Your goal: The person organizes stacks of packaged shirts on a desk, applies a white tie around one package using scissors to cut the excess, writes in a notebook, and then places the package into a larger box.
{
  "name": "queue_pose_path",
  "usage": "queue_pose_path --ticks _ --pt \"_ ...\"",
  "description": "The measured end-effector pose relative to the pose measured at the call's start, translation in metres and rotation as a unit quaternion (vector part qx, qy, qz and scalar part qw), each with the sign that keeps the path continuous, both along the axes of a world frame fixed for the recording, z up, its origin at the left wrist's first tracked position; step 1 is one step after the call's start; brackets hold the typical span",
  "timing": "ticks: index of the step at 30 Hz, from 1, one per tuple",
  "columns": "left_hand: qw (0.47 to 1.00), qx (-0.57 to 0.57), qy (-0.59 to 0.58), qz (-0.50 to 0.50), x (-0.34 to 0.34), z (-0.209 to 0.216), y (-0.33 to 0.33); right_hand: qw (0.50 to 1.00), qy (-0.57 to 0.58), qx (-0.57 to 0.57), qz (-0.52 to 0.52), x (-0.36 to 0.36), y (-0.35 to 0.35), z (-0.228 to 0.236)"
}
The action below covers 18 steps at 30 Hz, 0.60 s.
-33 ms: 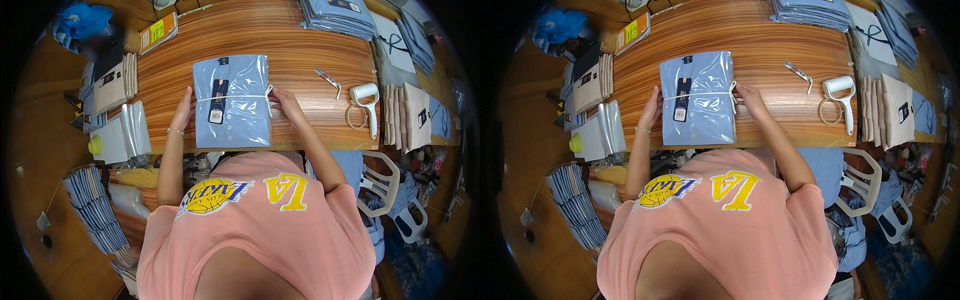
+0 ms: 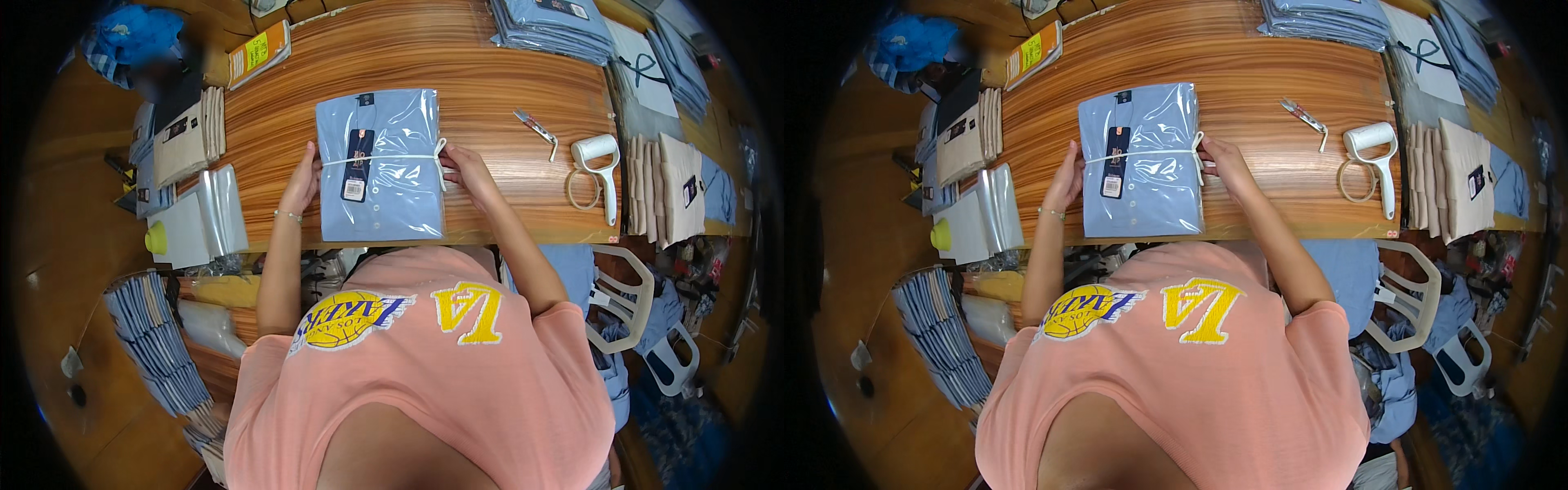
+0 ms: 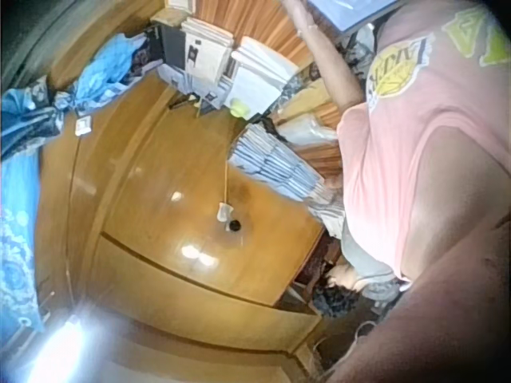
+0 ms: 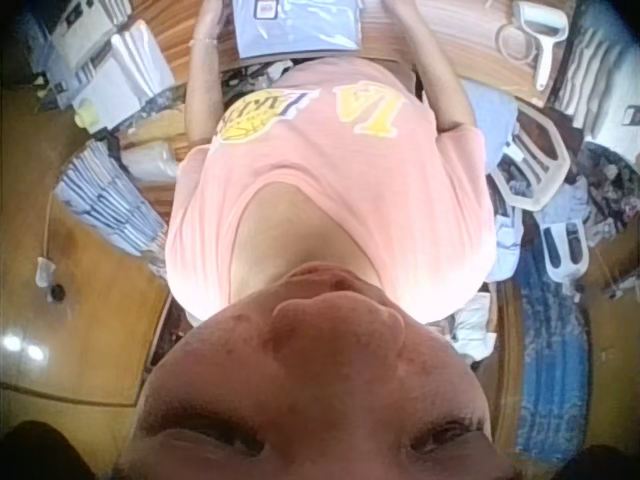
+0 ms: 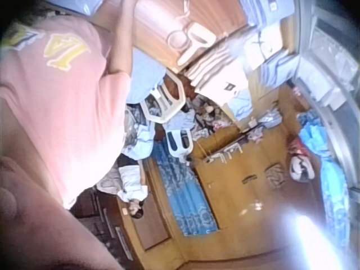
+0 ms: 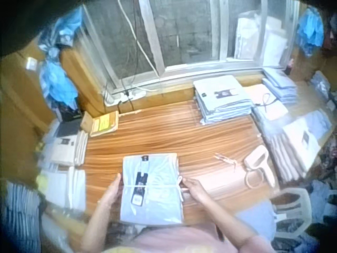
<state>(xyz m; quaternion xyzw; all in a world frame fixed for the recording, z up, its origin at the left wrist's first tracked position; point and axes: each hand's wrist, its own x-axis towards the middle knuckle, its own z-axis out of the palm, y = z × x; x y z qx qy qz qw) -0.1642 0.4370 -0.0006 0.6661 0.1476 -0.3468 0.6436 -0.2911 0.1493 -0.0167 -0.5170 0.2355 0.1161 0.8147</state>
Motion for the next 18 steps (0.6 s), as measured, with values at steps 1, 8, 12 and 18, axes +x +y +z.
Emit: queue_pose_path --ticks 1,8,12,18 --pt "0.999 -0.034 0.011 -0.014 -0.001 -0.004 0.000 1.000 0.013 -0.025 -0.003 -0.002 0.003 0.005" --pt "0.989 0.061 -0.092 -0.100 -0.012 -0.017 -0.012 0.935 -0.069 -0.345 0.052 -0.014 0.040 0.017" --pt "0.994 -0.068 -0.021 -0.083 -0.004 -0.014 0.002 0.966 -0.014 -0.259 -0.002 -0.003 0.025 0.026" --pt "0.995 -0.066 -0.053 -0.050 -0.003 -0.028 -0.007 0.982 0.143 0.102 -0.069 0.027 0.046 0.032"
